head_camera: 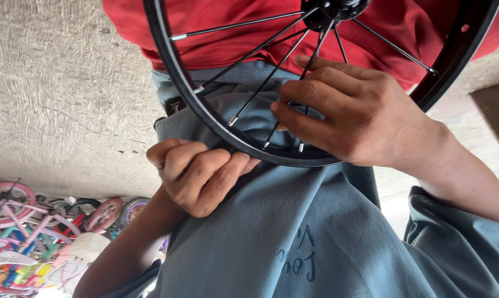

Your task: The person inserts and adjusts spokes into a bicycle wheel rim, rotating the wheel to access different sections. They use both hands to thread and tighten the spokes, occasionally flipping the wheel to work on the opposite side.

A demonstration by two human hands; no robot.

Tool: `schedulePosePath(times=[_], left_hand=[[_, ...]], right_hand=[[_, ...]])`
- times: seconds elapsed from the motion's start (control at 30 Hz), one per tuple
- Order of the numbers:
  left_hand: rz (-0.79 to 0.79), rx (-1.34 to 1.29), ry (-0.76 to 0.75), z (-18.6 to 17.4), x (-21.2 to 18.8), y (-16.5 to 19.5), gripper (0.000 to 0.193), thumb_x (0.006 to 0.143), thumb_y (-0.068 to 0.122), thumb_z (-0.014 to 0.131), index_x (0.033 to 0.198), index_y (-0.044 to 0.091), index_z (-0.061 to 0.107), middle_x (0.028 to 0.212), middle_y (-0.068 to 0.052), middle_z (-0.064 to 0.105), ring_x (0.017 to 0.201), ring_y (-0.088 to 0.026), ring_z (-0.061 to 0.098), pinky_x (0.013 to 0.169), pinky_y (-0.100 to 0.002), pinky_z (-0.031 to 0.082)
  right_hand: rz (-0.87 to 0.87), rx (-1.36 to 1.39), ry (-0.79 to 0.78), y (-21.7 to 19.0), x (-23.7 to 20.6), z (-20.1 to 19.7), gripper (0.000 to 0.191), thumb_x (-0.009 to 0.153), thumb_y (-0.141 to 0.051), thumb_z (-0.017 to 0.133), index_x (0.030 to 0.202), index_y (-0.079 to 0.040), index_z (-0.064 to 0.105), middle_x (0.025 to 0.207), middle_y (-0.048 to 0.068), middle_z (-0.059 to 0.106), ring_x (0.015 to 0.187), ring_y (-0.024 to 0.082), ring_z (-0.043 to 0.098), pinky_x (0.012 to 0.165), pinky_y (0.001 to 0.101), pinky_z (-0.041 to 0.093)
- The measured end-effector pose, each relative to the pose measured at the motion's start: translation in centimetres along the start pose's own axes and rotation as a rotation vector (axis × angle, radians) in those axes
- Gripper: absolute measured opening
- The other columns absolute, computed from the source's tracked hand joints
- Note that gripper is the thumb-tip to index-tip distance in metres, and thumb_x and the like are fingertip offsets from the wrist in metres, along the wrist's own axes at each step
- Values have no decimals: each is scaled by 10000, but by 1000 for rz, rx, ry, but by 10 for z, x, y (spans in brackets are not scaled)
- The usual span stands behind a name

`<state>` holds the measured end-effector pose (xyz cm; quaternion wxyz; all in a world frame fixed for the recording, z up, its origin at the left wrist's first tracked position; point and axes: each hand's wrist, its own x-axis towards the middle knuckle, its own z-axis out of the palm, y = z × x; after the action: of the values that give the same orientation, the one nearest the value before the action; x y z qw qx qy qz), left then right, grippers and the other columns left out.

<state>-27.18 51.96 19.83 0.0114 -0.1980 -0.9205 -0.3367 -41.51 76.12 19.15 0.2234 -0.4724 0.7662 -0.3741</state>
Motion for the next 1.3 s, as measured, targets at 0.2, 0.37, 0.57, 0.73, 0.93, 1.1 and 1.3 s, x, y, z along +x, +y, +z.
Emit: schedulePosePath(times=[0.2, 0.37, 0.57, 0.73, 0.93, 1.1, 1.3], left_hand=[[142, -49, -223, -15, 40, -5, 178, 1032, 185, 714, 1206, 161, 743, 1058, 1, 659, 1133, -196, 631, 1073, -453, 465], [375, -79, -328, -18, 78, -20, 213, 915, 169, 693, 1098, 72, 742, 907, -35, 667, 923, -179, 639, 818, -323, 528], [499, -178, -444, -16, 84, -20, 162, 975, 119, 688, 1110, 37, 725, 906, -21, 663, 868, -157, 625, 737, -302, 491], [567, -163, -494, -12, 83, -20, 203, 953, 147, 648, 1091, 23, 729, 915, -16, 685, 849, -142, 627, 738, -294, 473], [545, -188, -476, -24, 103, -6, 189, 959, 149, 628, 1043, 7, 719, 897, -43, 679, 860, -166, 632, 798, -298, 485], [440, -256, -483, -24, 130, 19, 127, 1010, 111, 664, 1007, -9, 706, 827, -37, 643, 800, -169, 602, 766, -306, 467], [32, -732, -469, -57, 171, 68, 205, 985, 130, 665, 1063, -60, 678, 868, -98, 657, 832, -251, 630, 814, -377, 510]], right_hand=[[-19, -10, -18, -6, -8, -4, 312, 753, -155, 717, 1042, -40, 743, 1086, 121, 671, 956, 297, 694, 751, 372, 606], [18, 49, 5, -12, -21, 0, 336, 777, -146, 707, 1082, -8, 717, 1129, 141, 670, 1023, 337, 697, 764, 393, 609], [28, 188, 96, -21, -27, 7, 259, 880, -99, 751, 1064, 60, 661, 1140, 172, 666, 1039, 342, 690, 807, 417, 609], [98, 239, 85, -28, -30, 4, 234, 876, -84, 753, 1016, 65, 640, 1134, 179, 675, 1028, 330, 696, 796, 411, 605], [222, 253, 133, -45, -37, -22, 281, 913, -120, 762, 1118, 48, 670, 1195, 179, 693, 1012, 295, 710, 812, 402, 611], [565, 72, 311, -77, -77, -55, 605, 853, -417, 770, 1205, 54, 628, 1265, 239, 648, 1183, 355, 663, 907, 440, 583], [583, -263, 748, -91, -113, -46, 756, 960, -660, 547, 1258, 34, 591, 1282, 239, 635, 1338, 397, 524, 1223, 558, 323]])
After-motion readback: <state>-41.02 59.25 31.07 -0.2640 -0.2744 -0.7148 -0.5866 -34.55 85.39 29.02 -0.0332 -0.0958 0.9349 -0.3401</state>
